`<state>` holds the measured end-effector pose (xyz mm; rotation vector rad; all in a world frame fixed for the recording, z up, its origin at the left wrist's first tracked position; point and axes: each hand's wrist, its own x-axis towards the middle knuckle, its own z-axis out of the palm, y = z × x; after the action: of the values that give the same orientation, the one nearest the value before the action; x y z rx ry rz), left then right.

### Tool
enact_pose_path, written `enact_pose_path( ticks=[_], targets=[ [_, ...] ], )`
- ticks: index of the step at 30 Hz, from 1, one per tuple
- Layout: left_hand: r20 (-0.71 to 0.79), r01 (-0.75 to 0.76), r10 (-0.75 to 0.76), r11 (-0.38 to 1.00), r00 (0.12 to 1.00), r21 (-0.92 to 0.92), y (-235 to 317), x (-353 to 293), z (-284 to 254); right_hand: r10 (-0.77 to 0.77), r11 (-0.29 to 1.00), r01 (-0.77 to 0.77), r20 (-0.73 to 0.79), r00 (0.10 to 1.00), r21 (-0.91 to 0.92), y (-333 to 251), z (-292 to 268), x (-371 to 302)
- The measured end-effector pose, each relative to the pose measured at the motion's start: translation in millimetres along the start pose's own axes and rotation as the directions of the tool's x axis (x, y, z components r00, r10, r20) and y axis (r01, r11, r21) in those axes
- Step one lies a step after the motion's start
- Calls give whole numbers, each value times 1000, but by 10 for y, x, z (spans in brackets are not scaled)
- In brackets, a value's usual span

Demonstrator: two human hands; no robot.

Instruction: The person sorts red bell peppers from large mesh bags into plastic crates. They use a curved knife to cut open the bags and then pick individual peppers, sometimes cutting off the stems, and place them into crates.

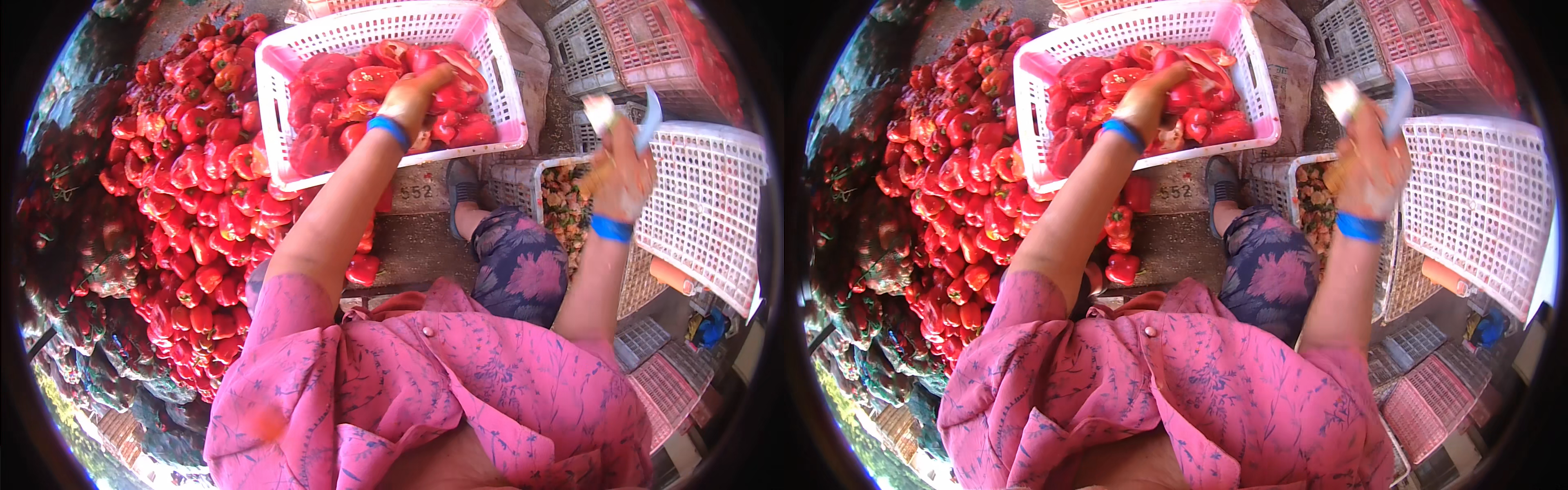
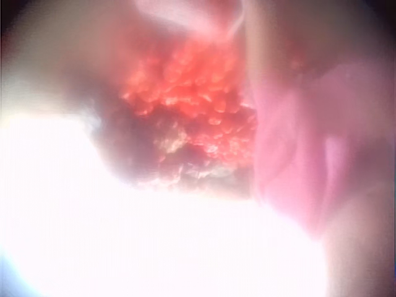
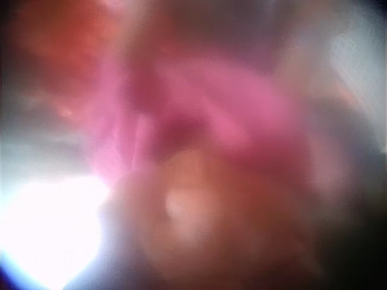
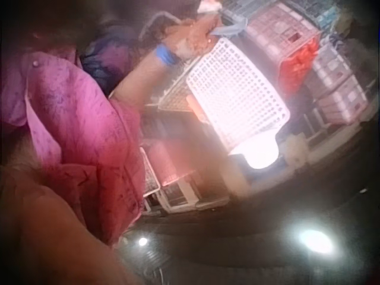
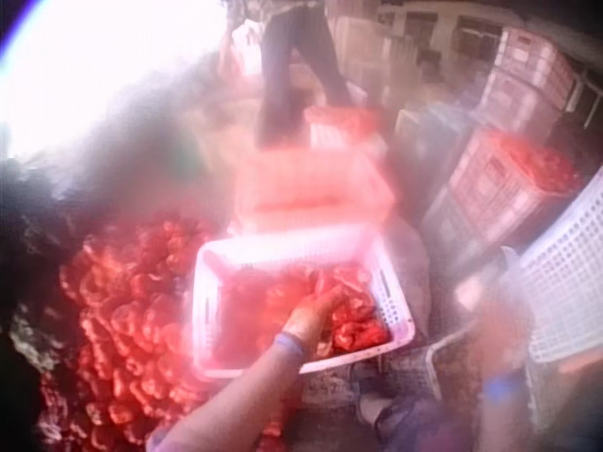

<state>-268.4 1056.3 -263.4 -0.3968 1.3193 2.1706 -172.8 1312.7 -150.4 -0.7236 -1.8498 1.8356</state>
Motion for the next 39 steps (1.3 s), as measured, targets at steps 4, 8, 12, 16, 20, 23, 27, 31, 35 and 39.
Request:
enact_pose_path(
  ticks=[4,8,12,16,20,23,27,31,35,39],
  targets=[
    [-166,111,49,554,985,825,-728,906,136,95,971,-113,-93,991,-210,573,-1055,85],
    [-216,196,49,264,975,944,-826,1075,517,86,827,-211,-254,963,-521,942,-1559,-65],
    [-194,208,-77,309,978,928,-651,1083,447,206,782,-310,-245,947,-540,1254,-1960,216],
    [78,-79,21,427,997,901,-224,673,-6,-39,901,-80,-263,964,-427,847,-994,103],
    [172,-282,626,80,761,956,285,-241,-896,53,976,-81,-140,989,-203,390,-240,-10],
    [-78,-67,782,152,619,986,561,-870,-1754,82,978,-81,-1,997,-194,90,270,-188],
    [-460,448,428,136,778,884,518,-1193,-2672,262,965,-248,224,939,-89,-129,939,-457],
    [-653,617,33,293,757,730,7,-916,-3275,297,949,-314,443,846,-37,-7,1576,-840],
    [-811,667,66,531,582,522,-194,-501,-3237,302,943,-329,519,800,-42,307,1912,-1204],
    [-785,521,211,645,582,560,-340,-700,-3433,481,869,-468,502,719,-162,552,2095,-1296]
  ],
)
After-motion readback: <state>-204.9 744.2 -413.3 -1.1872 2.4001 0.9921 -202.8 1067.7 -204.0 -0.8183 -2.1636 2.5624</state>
